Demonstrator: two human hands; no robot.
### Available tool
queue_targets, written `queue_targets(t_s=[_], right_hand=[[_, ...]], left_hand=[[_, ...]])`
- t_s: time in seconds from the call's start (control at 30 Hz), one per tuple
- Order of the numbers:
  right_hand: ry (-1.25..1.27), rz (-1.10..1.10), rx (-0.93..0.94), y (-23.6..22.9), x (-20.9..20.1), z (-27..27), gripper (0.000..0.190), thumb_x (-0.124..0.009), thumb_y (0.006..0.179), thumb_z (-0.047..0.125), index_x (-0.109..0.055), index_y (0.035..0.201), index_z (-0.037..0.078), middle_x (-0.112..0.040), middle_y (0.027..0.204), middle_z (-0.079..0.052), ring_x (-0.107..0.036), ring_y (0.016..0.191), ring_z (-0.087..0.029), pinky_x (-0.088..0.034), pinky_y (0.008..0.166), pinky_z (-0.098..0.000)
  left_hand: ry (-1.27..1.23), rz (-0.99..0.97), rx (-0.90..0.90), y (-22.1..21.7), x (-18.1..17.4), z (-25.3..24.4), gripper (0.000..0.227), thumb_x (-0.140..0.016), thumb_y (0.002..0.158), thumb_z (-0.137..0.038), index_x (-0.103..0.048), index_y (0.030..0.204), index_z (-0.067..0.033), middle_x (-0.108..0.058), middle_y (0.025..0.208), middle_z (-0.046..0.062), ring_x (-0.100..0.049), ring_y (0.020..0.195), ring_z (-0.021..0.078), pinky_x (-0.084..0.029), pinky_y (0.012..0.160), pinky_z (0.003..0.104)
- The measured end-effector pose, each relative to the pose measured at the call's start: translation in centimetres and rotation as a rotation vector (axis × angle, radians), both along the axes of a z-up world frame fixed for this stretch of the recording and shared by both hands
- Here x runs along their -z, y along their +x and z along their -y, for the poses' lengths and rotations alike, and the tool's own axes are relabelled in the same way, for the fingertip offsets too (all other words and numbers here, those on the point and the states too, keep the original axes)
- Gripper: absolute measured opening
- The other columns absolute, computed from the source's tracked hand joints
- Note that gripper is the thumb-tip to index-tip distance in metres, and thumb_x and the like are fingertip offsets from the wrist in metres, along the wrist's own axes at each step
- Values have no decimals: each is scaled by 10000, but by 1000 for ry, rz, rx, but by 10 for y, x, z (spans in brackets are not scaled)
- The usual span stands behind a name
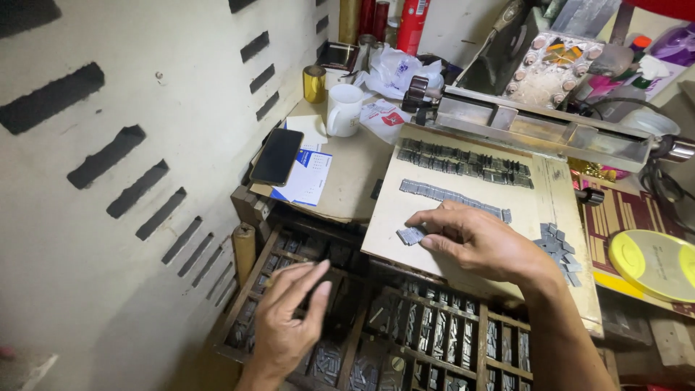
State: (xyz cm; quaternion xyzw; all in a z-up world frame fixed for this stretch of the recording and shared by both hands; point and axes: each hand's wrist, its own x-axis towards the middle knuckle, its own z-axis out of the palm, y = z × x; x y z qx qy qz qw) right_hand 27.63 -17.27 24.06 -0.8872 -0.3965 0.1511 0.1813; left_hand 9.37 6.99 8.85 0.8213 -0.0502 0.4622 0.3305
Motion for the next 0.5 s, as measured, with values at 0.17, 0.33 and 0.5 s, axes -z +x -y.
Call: queue_targets(t_s=[0.17,0.33,0.5], right_hand=[[34,-69,61,-3,-5,-3,337,-643,929,379,-755,1244,332,-755,1143,80,-683,1039,-113,-519,881,-291],[78,-13,4,0,1,-2,365,-683,901,401,-748,1244,298,-774,1081,65,-697,976,-119,-528,840,-277],[17,-75,106,-10,-10,-5,342,-672,901,409,-751,1217,305,-776,1153,80,-710,969,-107,-567,822,-289]], left_hand=[[-33,-69,109,7,-16,26,327,-696,947,-197,-707,1243,-57,-719,1139,106,-667,1091,229,-603,951,326],[-80,-100,139,-1,-23,32,319,-688,958,-172,-712,1254,-57,-712,1120,82,-662,1078,229,-592,937,328],[-124,-167,166,-8,-19,28,340,-689,954,-162,-696,1278,-59,-719,1146,76,-676,1056,215,-614,914,323]])
